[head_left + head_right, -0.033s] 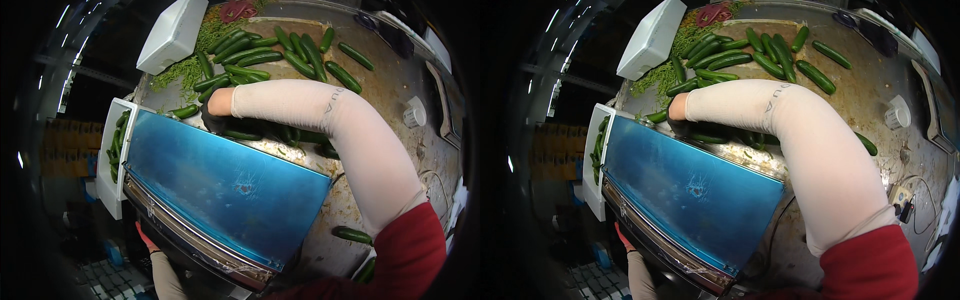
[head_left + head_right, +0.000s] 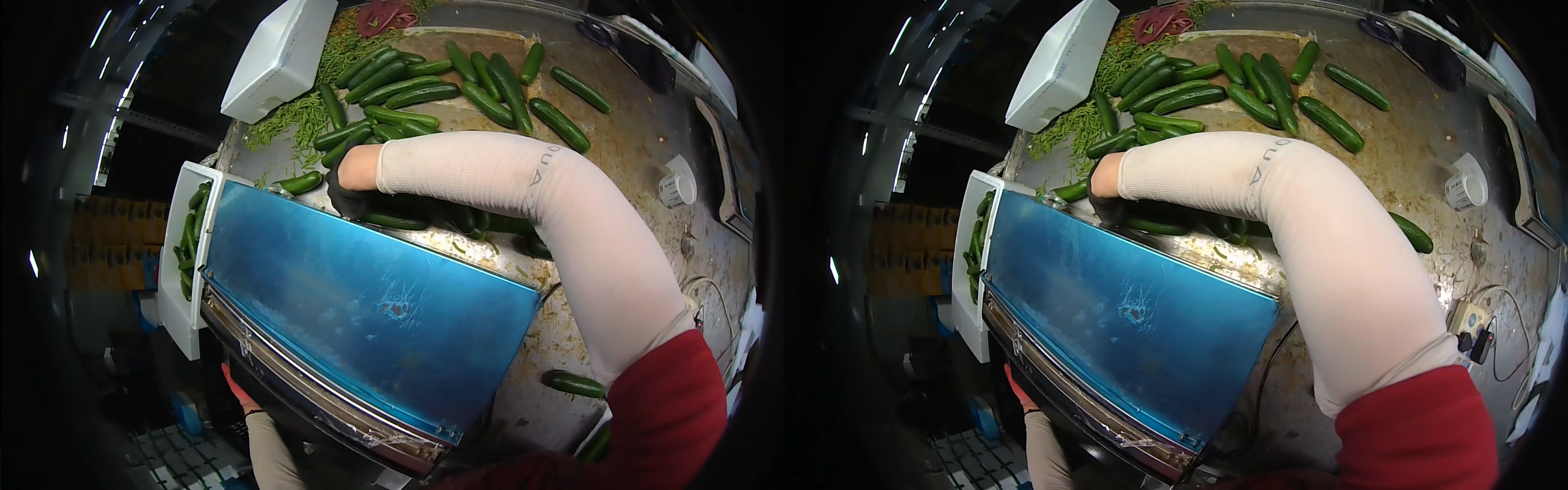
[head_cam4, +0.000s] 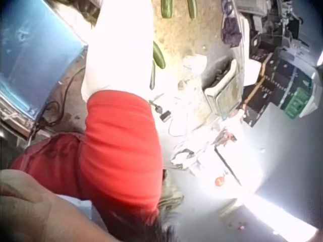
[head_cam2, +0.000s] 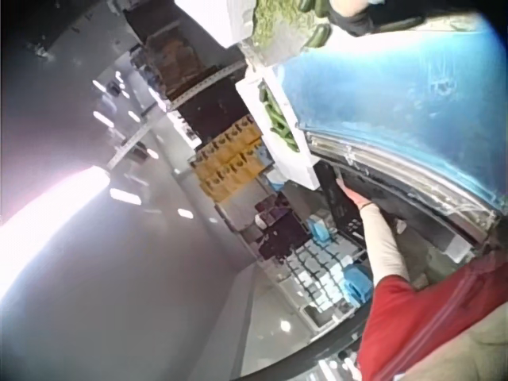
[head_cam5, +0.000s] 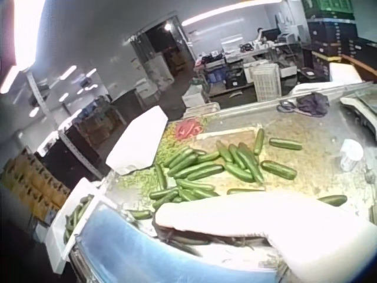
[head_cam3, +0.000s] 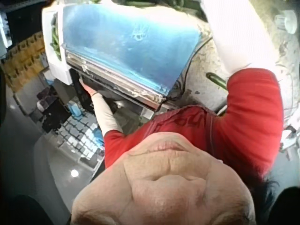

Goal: The person picks up cucumbers from a metal table, places them on a digital scale, and then wraps them in white foam netting. The person also switches gloves from black to red during the process and continues to pack the cucumbers into foam nets.

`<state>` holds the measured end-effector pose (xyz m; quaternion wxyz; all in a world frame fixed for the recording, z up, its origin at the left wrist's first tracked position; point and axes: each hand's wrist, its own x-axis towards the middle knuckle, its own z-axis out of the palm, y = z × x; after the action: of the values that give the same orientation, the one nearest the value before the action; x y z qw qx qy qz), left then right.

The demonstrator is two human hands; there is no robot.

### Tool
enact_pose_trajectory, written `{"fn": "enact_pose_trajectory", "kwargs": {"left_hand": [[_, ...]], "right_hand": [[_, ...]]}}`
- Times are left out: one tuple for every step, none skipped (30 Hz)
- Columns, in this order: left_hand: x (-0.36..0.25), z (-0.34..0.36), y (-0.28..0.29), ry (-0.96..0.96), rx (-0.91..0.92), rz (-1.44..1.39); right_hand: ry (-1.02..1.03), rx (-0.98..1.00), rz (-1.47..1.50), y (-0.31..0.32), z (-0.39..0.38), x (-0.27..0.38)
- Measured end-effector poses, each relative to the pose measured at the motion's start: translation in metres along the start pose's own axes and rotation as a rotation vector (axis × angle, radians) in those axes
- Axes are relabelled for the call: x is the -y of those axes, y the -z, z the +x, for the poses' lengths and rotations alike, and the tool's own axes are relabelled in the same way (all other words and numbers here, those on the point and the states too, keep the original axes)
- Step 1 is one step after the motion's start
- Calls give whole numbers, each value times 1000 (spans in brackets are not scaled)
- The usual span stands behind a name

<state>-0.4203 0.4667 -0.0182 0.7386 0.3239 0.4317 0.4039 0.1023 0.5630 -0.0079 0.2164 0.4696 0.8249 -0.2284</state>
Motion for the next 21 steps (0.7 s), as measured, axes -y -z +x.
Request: {"fn": "enact_pose_trajectory", "kwargs": {"left_hand": [[0, 0, 7, -6, -12, -4], [-1, 0, 13, -11, -23, -7], [-3, 2, 18, -13, -32, -7], [-1, 1, 22, -30, -72, 5], [-3, -2, 26, -22, -59, 22], [-4, 3, 18, -9, -30, 44], [-5, 7, 13, 4, -6, 64], [-4, 1, 14, -8, -25, 94], [-4, 0, 14, -31, -30, 170], [-4, 0, 13, -50, -29, 246], [-3, 1, 12, -70, -26, 322], [-2, 4, -4, -47, -16, 386], [-2, 4, -8, -37, -33, 475], [1, -1, -13, -65, -52, 520], [3, -8, -37, -97, -72, 572], [7, -11, -52, -61, -110, 448], [11, -16, -66, -26, -153, 323], [13, -9, -74, 11, -173, 197], [10, -17, -60, -18, -199, 248], [9, -2, -32, -42, -169, 283], [7, 2, -15, -74, -200, 332]], "right_hand": [[-23, -23, 0, -3, -4, 1], [-46, -47, 1, -8, -10, 0], [-72, -69, 6, -14, -18, 0], [-114, -92, 18, -21, -28, 4], [-83, -20, -14, -22, -38, 3], [-79, -50, -36, -31, -57, -1], [-71, -79, -59, -42, -78, -5], [-101, -101, -83, -49, -95, 2], [-103, -132, -74, -55, -116, 5], [-102, -140, -46, -65, -133, 1], [-103, -148, -19, -75, -149, -3], [-110, -179, -21, -87, -168, -7], [-101, -213, -26, -99, -183, -8], [-89, -229, -8, -111, -200, -7], [-88, -193, 5, -120, -215, -10], [-81, -160, 17, -129, -231, -12], [-108, -107, 64, -136, -247, -15], [-131, -160, 58, -154, -267, -19], [-161, -91, 89, -159, -279, -22], [-188, -176, 58, -174, -306, -22], [-234, -114, 61, -186, -320, -27]]}}
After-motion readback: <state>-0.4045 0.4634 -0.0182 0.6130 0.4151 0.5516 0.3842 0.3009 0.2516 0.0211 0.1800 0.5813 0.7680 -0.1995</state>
